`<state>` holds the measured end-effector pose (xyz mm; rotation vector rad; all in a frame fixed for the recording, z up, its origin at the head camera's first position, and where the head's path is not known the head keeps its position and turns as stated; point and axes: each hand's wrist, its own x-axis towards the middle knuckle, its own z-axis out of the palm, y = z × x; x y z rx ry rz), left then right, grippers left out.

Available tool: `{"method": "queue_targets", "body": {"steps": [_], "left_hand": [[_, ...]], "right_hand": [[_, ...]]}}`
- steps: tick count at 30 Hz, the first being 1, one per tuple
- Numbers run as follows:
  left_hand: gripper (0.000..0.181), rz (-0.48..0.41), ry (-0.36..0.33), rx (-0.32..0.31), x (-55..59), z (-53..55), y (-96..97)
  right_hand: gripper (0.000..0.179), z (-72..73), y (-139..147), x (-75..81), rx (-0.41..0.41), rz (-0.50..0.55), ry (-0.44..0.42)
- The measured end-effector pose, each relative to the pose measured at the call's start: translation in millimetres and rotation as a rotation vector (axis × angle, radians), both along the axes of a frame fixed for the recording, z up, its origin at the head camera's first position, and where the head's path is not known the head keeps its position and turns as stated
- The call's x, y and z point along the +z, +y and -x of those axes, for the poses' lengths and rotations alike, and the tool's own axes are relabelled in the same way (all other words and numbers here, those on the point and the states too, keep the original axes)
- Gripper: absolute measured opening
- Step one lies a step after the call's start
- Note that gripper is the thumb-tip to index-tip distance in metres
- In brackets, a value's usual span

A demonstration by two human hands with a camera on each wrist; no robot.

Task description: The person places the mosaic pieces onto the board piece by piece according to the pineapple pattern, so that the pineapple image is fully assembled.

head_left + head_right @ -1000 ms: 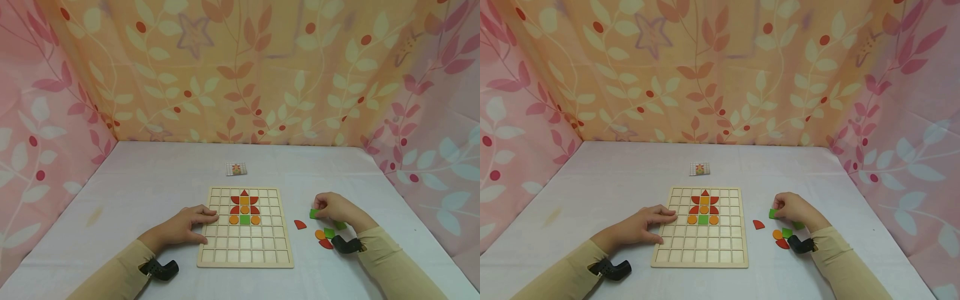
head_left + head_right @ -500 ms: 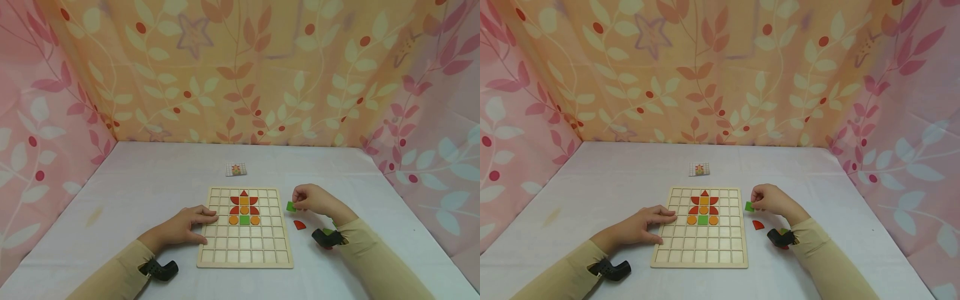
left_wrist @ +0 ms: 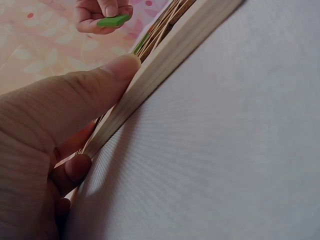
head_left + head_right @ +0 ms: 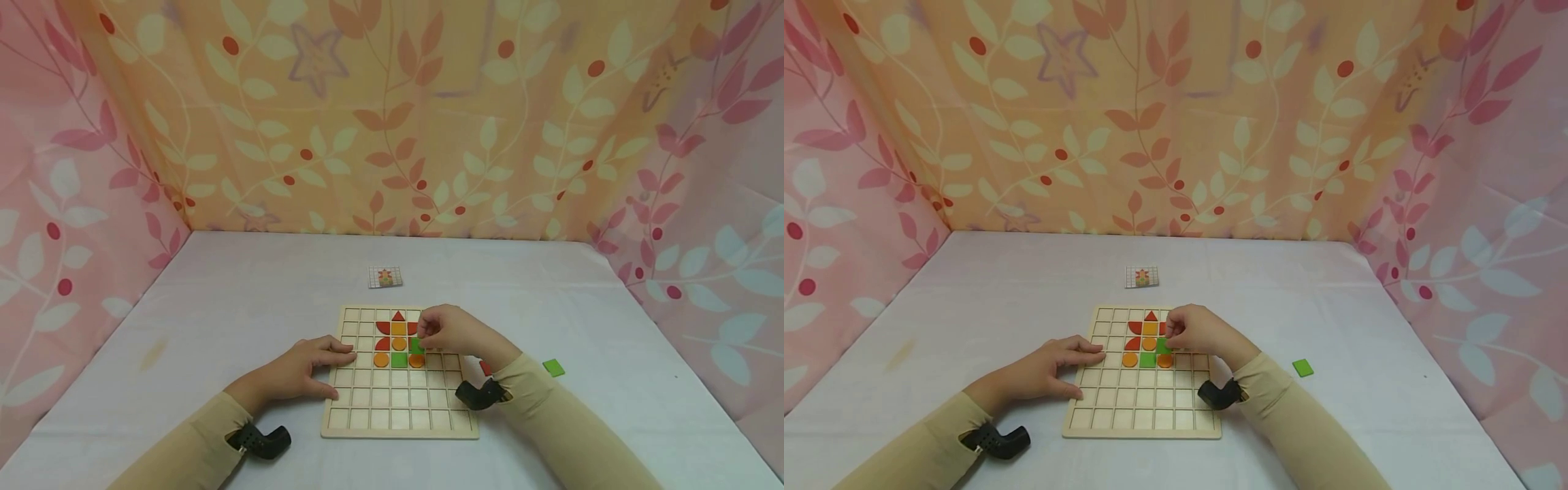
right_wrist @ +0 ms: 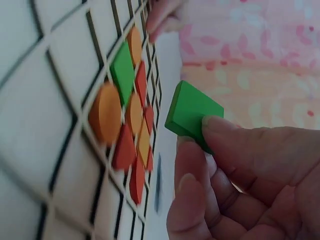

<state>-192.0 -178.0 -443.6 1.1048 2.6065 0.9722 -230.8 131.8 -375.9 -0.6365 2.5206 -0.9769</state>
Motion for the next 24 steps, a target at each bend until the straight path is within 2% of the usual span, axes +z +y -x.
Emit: {"method": "queue_targets", "body": {"steps": [7, 15, 24], "left_hand": [[0.067, -0.007, 0.006, -0.011, -0.9, 0.6, -0.6], [0.066, -0.008, 0.003, -0.009, -0.5, 0.0, -1.2], [0.067, -0.006, 0.007, -0.010, -1.3, 0.7, -1.2]], "right_hand": [[0.009, -8.7, -31, -8.1, 0.049, 0.039, -0.012], [0.012, -17.0, -51, -16.7, 0.114, 0.011, 0.047], [0.015, -24.6, -57, -19.4, 0.083, -0.044, 0.050]]}}
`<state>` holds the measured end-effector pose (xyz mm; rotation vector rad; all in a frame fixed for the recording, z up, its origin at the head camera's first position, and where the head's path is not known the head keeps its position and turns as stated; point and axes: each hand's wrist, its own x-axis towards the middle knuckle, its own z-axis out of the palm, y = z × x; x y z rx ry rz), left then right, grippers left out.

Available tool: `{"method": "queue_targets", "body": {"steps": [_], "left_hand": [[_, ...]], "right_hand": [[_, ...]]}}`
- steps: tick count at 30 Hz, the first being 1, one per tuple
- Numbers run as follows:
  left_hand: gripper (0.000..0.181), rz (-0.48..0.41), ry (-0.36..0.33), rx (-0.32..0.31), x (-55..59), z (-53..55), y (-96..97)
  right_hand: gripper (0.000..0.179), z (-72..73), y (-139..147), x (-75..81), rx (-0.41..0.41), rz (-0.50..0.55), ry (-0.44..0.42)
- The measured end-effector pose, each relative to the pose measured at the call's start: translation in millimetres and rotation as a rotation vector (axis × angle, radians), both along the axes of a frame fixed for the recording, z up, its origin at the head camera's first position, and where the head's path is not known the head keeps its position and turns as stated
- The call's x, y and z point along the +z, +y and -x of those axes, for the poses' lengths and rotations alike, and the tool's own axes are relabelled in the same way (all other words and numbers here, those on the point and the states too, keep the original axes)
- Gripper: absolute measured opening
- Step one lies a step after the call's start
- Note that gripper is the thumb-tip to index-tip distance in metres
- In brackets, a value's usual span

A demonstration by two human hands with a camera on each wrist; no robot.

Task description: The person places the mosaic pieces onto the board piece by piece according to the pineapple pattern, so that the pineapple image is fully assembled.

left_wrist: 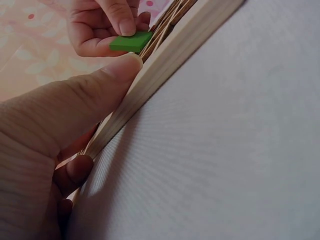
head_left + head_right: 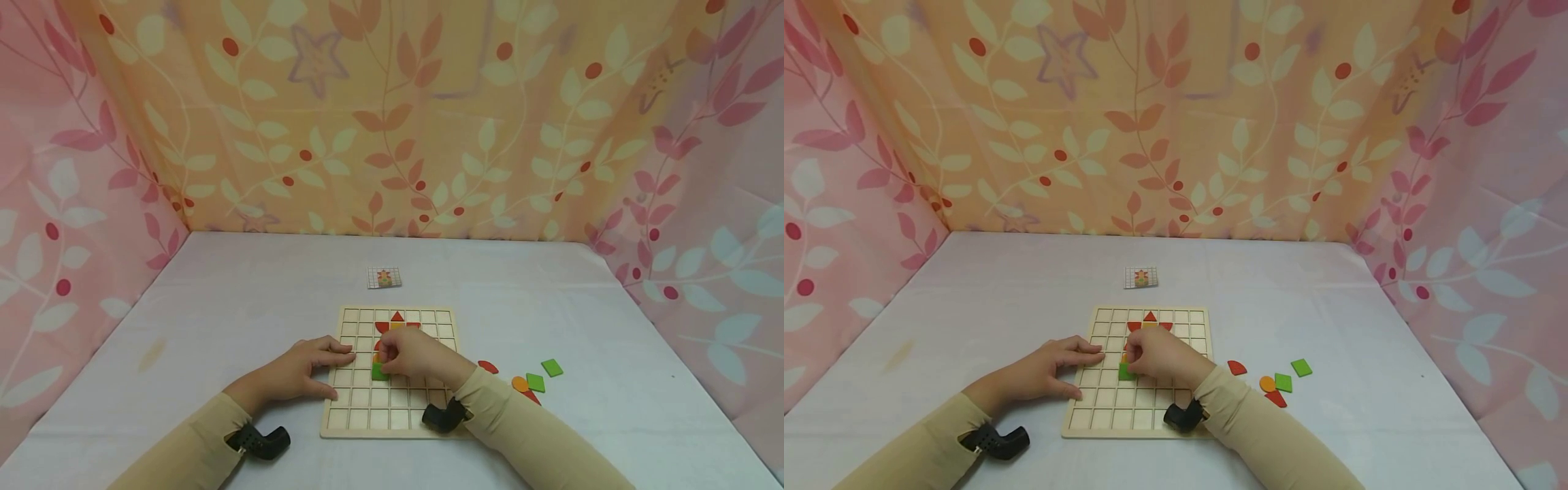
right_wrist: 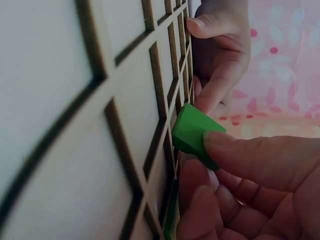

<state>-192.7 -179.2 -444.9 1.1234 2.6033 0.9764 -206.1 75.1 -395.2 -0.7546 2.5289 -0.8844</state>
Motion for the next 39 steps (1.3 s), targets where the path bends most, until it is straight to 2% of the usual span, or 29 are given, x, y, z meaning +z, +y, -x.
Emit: {"method": "queue_targets", "body": {"steps": [6, 13, 20, 29, 34, 39], "left_hand": [[0.067, -0.004, 0.001, -0.001, -0.3, 0.0, 0.5], [0.068, -0.003, -0.001, 0.003, -0.2, -0.4, 0.5], [0.067, -0.008, 0.000, 0.000, -0.7, -0.3, 0.6], [0.067, -0.016, 0.008, -0.009, -1.4, 0.6, 0.0], [0.068, -0.012, -0.002, -0.011, 0.2, -0.1, 0.5], [0.069, -0.001, 0.000, -0.005, -0.9, 0.6, 0.3]], "right_hand": [[0.016, -3.1, 0, 0.4, 0.004, 0.001, -0.005], [0.014, -3.2, 1, -0.5, 0.025, -0.037, 0.039], [0.012, -4.4, 2, -2.2, 0.021, -0.042, 0.023], [0.012, -5.9, 0, 1.7, 0.073, -0.089, 0.082], [0.008, -0.1, 10, 7.0, 0.097, -0.081, 0.079], [0.009, 9.7, 32, 16.5, 0.059, -0.048, 0.075]]}}
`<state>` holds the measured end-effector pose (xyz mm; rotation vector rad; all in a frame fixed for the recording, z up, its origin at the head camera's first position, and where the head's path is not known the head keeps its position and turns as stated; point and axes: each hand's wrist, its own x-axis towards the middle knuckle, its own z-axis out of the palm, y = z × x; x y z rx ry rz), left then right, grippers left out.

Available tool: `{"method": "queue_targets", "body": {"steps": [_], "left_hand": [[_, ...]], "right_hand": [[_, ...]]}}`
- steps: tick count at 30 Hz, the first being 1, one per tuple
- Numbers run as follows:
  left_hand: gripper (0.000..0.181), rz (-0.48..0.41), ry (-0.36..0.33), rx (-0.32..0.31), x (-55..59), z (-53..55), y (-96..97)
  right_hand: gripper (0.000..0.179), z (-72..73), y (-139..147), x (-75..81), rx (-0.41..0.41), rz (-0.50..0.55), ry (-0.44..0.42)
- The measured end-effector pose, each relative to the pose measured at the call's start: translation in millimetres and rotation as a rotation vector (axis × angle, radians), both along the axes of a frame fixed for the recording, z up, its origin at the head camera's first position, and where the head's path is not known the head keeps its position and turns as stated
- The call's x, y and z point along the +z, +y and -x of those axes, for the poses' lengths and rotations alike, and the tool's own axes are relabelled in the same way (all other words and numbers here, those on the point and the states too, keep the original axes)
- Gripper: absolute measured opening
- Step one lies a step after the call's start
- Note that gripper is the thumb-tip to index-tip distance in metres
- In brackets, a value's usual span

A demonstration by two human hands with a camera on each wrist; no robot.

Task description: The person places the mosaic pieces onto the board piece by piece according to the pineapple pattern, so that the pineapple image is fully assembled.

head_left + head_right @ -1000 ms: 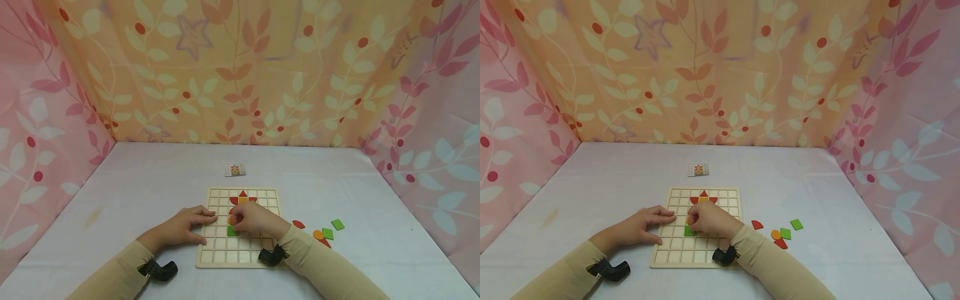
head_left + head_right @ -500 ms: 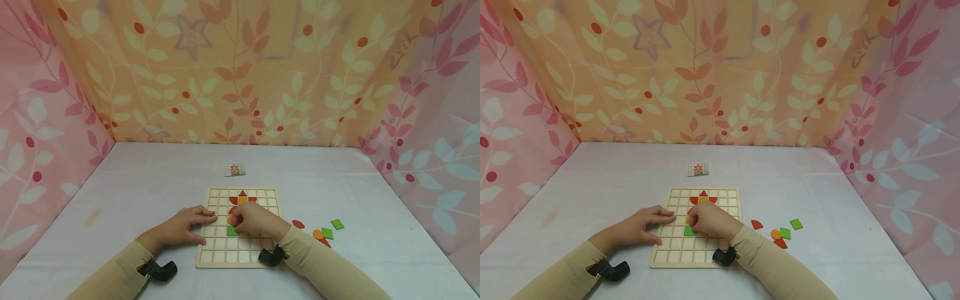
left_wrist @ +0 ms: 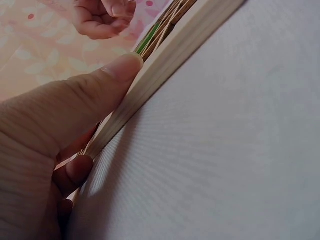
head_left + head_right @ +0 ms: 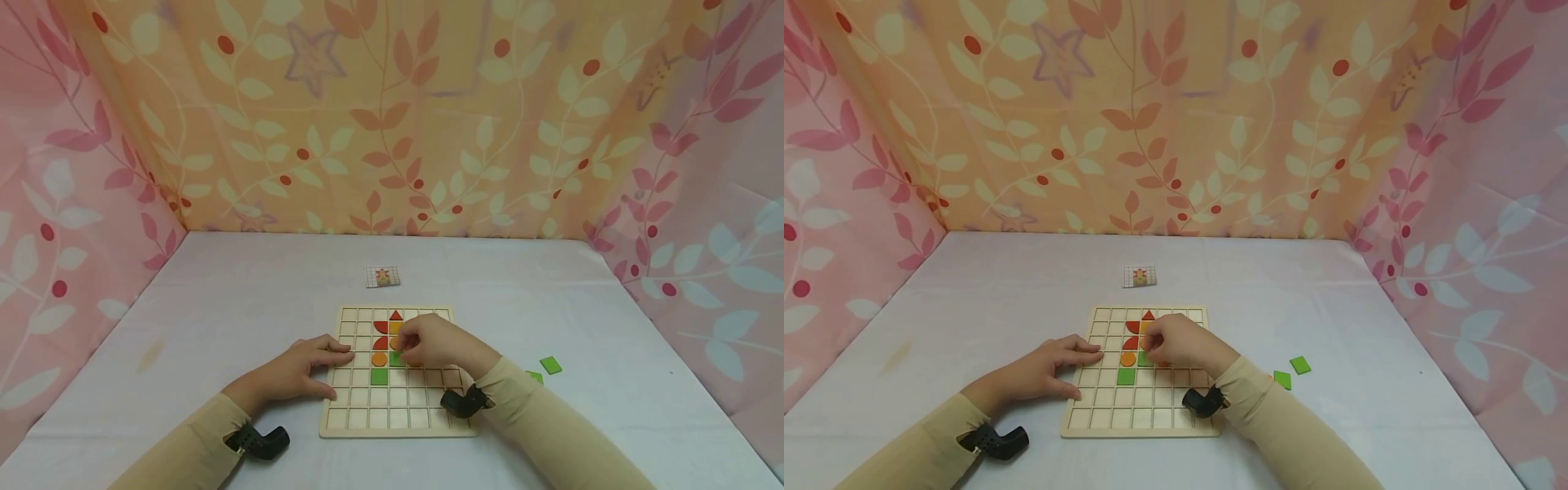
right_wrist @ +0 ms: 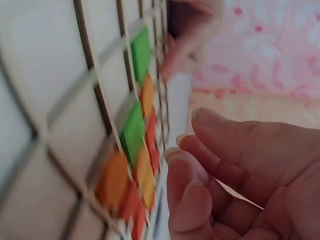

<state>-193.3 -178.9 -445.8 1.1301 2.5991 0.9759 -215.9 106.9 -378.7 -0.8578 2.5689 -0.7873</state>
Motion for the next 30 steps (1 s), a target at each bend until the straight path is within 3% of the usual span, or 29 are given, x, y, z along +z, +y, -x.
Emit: {"method": "queue_targets", "body": {"steps": [9, 17, 24, 30], "left_hand": [[0.070, 0.012, -0.014, 0.026, 1.7, -1.1, 0.8], [0.074, 0.024, -0.037, 0.056, 4.6, -2.9, 0.6], [0.076, 0.000, -0.038, 0.051, 2.9, -2.9, 0.1], [0.077, 0.005, -0.034, 0.047, 1.2, -2.0, -0.6]], "right_hand": [[0.006, 11.6, 50, 13.4, -0.155, 0.001, -0.039], [0.009, 13.0, 96, 20.5, -0.228, -0.027, -0.071], [0.012, 12.1, 135, 16.5, -0.277, -0.057, -0.103], [0.011, 5.3, 163, 7.3, -0.305, -0.088, -0.181]]}}
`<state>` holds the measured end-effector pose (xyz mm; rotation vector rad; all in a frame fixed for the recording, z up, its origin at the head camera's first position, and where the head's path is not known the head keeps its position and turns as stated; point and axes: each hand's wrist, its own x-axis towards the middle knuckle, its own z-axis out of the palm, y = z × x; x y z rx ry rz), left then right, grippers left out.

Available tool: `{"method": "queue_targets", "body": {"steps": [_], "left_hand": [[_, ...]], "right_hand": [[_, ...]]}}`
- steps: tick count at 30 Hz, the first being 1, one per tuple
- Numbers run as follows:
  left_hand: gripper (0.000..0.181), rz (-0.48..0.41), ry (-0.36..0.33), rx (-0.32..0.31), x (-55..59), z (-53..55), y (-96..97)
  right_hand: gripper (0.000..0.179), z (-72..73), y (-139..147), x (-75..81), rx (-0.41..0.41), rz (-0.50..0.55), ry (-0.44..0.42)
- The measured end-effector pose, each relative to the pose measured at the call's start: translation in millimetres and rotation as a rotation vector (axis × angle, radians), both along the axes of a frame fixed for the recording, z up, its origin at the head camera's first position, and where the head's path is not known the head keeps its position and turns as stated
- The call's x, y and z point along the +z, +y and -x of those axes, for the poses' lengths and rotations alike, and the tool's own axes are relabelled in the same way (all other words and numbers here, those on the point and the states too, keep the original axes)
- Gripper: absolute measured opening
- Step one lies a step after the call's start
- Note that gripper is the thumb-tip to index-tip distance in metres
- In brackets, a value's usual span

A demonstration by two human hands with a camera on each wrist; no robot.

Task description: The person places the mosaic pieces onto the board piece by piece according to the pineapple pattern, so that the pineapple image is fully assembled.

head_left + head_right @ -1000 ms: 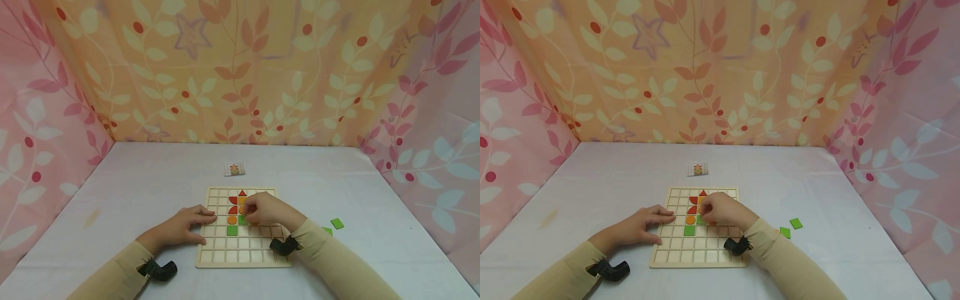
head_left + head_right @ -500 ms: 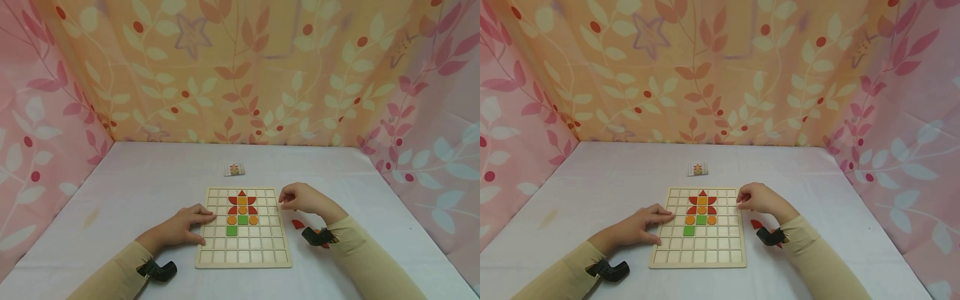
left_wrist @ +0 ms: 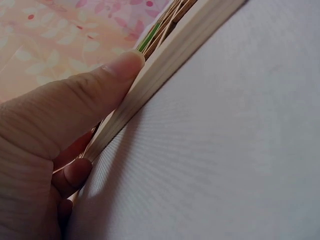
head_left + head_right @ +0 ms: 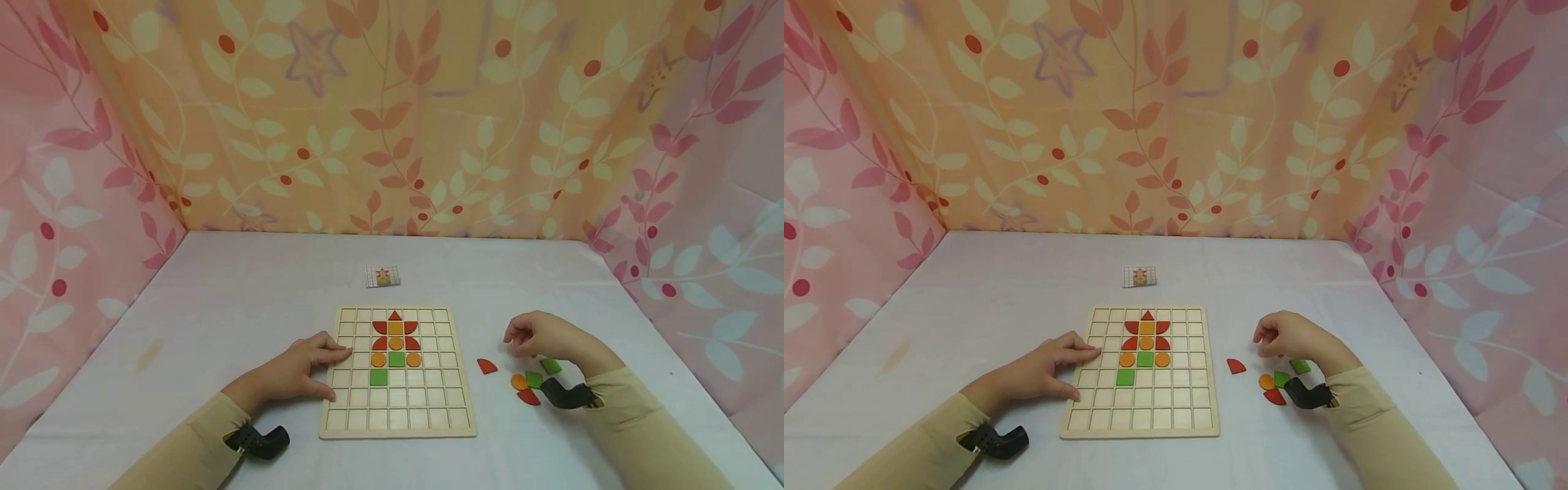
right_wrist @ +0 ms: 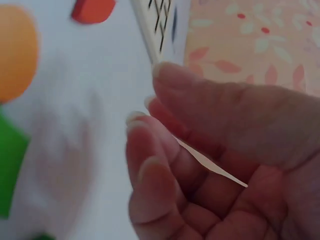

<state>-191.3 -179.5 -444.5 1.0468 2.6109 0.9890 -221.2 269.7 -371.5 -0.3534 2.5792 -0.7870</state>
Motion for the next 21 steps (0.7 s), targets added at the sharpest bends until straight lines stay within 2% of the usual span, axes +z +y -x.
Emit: {"method": "queue_targets", "body": {"steps": [8, 16, 21], "left_hand": [[0.075, -0.007, 0.028, -0.014, 0.0, -0.4, -0.4], [0.075, -0.009, 0.042, -0.012, -2.3, 0.5, 0.0], [0.075, -0.024, 0.045, -0.019, -1.2, 0.5, 0.5]], "right_hand": [[0.015, -11.3, 15, -14.0, 0.033, -0.014, -0.093], [0.020, -14.2, 17, -21.2, 0.128, 0.009, -0.052], [0.019, -15.1, 16, -24.0, 0.159, 0.000, -0.030]]}}
